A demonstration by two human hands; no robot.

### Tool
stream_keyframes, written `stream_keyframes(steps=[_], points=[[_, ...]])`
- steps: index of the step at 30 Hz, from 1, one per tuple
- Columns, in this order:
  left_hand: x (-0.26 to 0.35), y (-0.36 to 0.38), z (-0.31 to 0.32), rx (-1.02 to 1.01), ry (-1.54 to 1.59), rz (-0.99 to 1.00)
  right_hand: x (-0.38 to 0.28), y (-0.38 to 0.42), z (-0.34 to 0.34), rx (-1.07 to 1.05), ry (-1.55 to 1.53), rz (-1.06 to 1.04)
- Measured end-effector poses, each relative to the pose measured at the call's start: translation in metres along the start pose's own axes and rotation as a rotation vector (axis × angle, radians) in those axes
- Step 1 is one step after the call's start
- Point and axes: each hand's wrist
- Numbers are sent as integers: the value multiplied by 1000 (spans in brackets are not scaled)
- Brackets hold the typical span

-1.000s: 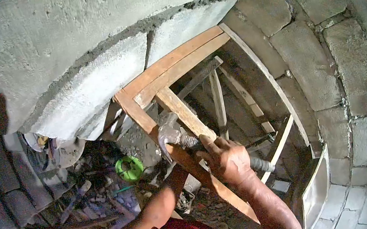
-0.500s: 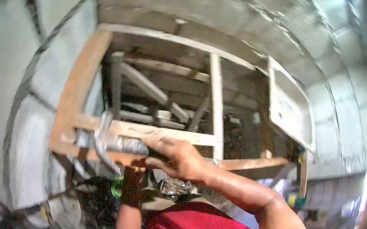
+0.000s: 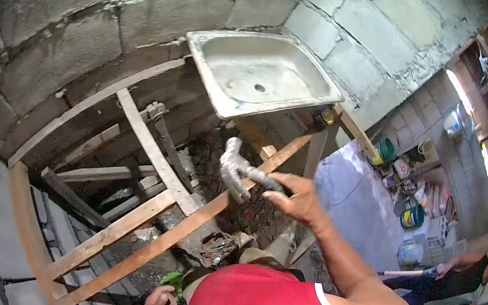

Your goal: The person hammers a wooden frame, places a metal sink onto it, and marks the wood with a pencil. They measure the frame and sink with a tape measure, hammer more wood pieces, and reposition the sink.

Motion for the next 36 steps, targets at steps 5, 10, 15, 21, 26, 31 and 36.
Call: stream_keyframes(steps=[5,10,15,21,26,31,36], points=[[75,-69,59,-135,-273,73,78,-27,-63,50,374,-102],[110,-83,130,-386,-433,-55,164,-75,-61,-33,545,-213],[101,-73,169,-340,-339,76,206,-108,-42,49,427,-396],[110,-101,223,72,-350,347,234,-117,-24,81,432,-397],[129,-136,253,28,-330,458,236,-108,-23,173,420,-413],[201,-202,336,187,-411,568,203,-153,-97,623,145,-560],[262,-355,343,485,-1185,742,331,-337,-218,503,565,356]])
Point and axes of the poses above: each hand's wrist, its own y-axis away from the middle knuckle, its own z-axis out of the palm, x = y × z, and after that the axes turned 11 degrees about z, right-handed
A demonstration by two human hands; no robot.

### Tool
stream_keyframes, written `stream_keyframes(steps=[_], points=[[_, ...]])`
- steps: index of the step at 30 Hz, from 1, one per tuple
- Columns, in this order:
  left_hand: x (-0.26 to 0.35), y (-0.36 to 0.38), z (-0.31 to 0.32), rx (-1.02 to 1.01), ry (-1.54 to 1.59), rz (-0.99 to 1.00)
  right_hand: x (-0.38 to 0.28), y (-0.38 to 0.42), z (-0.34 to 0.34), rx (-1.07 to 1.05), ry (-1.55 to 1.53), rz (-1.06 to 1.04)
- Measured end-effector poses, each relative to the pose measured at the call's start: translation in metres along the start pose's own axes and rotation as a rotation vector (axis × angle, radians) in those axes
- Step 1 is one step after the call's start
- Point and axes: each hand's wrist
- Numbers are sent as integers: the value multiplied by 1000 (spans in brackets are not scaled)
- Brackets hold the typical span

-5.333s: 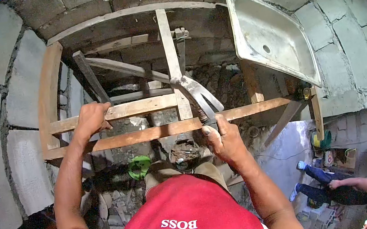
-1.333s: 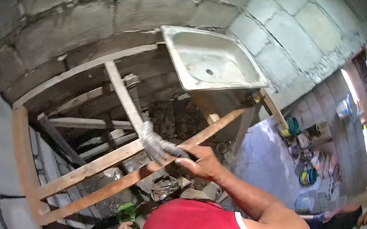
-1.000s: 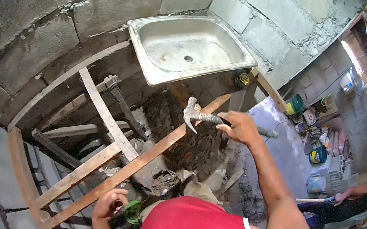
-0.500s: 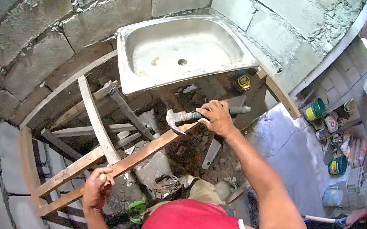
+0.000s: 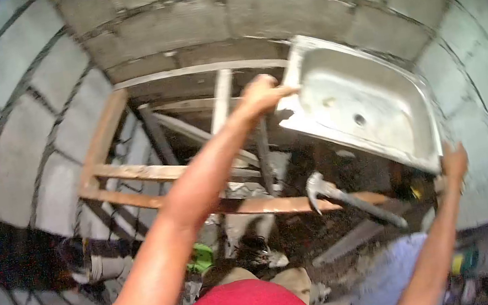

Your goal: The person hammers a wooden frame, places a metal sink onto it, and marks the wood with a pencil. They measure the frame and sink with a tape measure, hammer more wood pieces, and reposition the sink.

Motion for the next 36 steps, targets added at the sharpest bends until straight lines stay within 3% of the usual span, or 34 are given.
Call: stream_keyframes(steps=[2,5,8,10,13,15,18,19,21,23,25,26,28,29,32,34,36], points=[[-10,-42,35,-90,-23,-139,42,-73,50,-385,-99,-201],[-2,-43,60,107,-30,-126,56,-101,97,-448,-60,-308],[-14,-46,63,48,135,-244,54,-97,105,-456,-288,-157],[-12,-35,59,170,139,-124,45,-88,88,-201,-224,-44],[8,-19,28,313,387,-1,34,-69,18,-179,-489,-74],[23,-4,-8,305,447,1,32,-61,-21,-231,-568,-75],[6,25,-55,336,701,165,9,-19,-94,-330,-712,-113],[36,68,-112,260,625,118,-7,3,-113,-321,-712,-122],[24,104,-167,281,525,102,-49,59,-149,-449,-869,-94],[6,138,-220,318,383,53,-105,123,-184,-466,-757,-194],[-29,158,-268,368,380,-51,-153,174,-190,-548,-798,-292],[-47,166,-294,383,355,-88,-170,184,-176,-607,-844,-210],[-84,182,-341,416,428,-130,-226,230,-175,-634,-800,-310],[-95,190,-363,417,395,-132,-253,247,-162,-635,-850,-227],[-149,201,-433,387,339,-188,-323,300,-143,-771,-839,-268],[-171,209,-461,398,384,-196,-357,321,-103,-823,-937,-237],[-194,212,-480,406,428,-205,-387,356,-107,-831,-909,-243]])
Point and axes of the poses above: each hand's wrist, its own y-axis away from the middle knuckle, its own z-axis out of the palm, x = y × z, and after that the axes turned 11 degrees about z, right-handed
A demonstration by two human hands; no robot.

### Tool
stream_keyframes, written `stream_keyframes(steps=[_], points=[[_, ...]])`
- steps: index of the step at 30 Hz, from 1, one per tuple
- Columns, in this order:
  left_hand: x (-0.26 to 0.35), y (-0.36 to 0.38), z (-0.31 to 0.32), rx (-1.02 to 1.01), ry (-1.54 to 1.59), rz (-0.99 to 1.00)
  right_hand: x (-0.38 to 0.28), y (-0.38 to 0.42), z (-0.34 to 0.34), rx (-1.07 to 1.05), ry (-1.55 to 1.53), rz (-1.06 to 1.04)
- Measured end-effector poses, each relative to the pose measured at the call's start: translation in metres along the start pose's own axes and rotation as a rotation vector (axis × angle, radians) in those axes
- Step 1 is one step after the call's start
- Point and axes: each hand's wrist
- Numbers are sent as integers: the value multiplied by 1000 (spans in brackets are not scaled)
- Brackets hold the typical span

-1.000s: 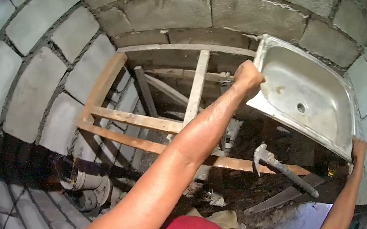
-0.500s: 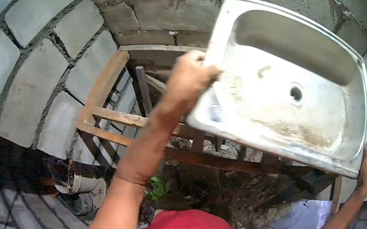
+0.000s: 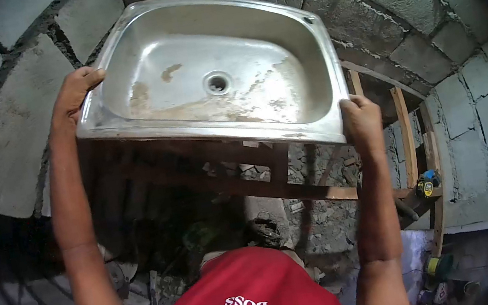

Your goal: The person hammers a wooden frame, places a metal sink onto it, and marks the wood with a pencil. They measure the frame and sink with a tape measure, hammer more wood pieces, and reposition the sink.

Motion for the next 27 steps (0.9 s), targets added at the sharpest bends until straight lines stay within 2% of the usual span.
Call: stream_keyframes(steps=[7,9,13,17,19,21,23,27], points=[[-58,-29,-41,-8,-117,-35,37,-4,76,-60,-97,76],[-76,-37,-48,-67,-464,6,51,-3,89,-55,-92,79],[-116,-55,-51,-151,-710,-14,60,3,107,-2,-19,149],[-142,-64,-46,-116,-886,21,44,4,116,8,-32,127],[-147,-65,-38,-69,-879,66,53,-2,125,31,47,71],[-153,-68,-37,-113,-887,0,64,-2,137,28,44,60],[-175,-69,-35,-45,-983,59,74,1,147,72,129,16],[-185,-60,-24,-67,-1078,25,101,2,159,77,219,-38]])
Point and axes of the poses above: each hand's wrist, its own y-axis away from the middle knuckle, its own z-axis out of the palm, x = y × z, and after that the axes turned 11 degrees about z, right-handed
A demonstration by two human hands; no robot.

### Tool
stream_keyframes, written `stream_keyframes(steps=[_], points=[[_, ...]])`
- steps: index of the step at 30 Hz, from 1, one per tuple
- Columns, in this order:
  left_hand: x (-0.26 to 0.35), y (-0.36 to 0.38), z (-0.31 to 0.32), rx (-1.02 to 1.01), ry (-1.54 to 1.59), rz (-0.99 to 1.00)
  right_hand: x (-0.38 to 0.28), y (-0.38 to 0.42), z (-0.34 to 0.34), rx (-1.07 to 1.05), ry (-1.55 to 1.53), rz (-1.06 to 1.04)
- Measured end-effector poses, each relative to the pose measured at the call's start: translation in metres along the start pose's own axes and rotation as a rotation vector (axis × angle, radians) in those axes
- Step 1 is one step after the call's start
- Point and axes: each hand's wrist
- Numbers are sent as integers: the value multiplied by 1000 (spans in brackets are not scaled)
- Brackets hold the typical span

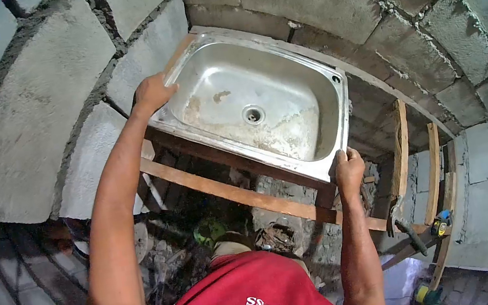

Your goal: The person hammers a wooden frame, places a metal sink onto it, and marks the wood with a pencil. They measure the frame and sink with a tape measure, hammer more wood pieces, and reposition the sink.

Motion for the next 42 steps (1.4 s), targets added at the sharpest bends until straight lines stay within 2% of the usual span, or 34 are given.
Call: stream_keyframes(steps=[3,5,6,8,10,12,14,15,16,18,20,24,27,30,42], points=[[0,1,12,-63,-55,4,3,4,5,45,33,-10],[1,5,19,37,-190,38,2,4,6,-12,285,-64],[2,7,22,32,-189,41,0,6,5,-11,286,-58],[7,17,30,51,-167,-36,0,15,-5,136,559,-276],[-2,24,49,82,-230,-47,5,5,-10,-16,484,-149],[-16,29,61,213,-211,66,14,0,-7,-56,412,-149],[-17,29,62,197,-274,80,17,-3,3,-53,367,-147],[-13,30,58,194,-258,95,-17,7,-5,-151,295,-85],[-10,32,51,169,-189,95,-8,5,1,-156,223,-130],[0,33,44,137,-124,102,18,8,22,-1,135,-153],[4,35,40,124,-94,59,28,12,23,-33,98,-85],[-2,36,46,146,-166,88,33,10,25,-41,57,-136],[12,40,39,107,-118,-62,38,6,24,10,120,-208],[5,40,44,90,-215,21,28,9,20,-40,60,-156],[-1,40,49,112,-214,47,22,-3,25,56,142,-236]])
Point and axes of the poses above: each hand's wrist, its own y-axis away from the middle knuckle, its own z-axis out of the palm, x = y × z, and after that the axes turned 11 degrees about z, right-handed
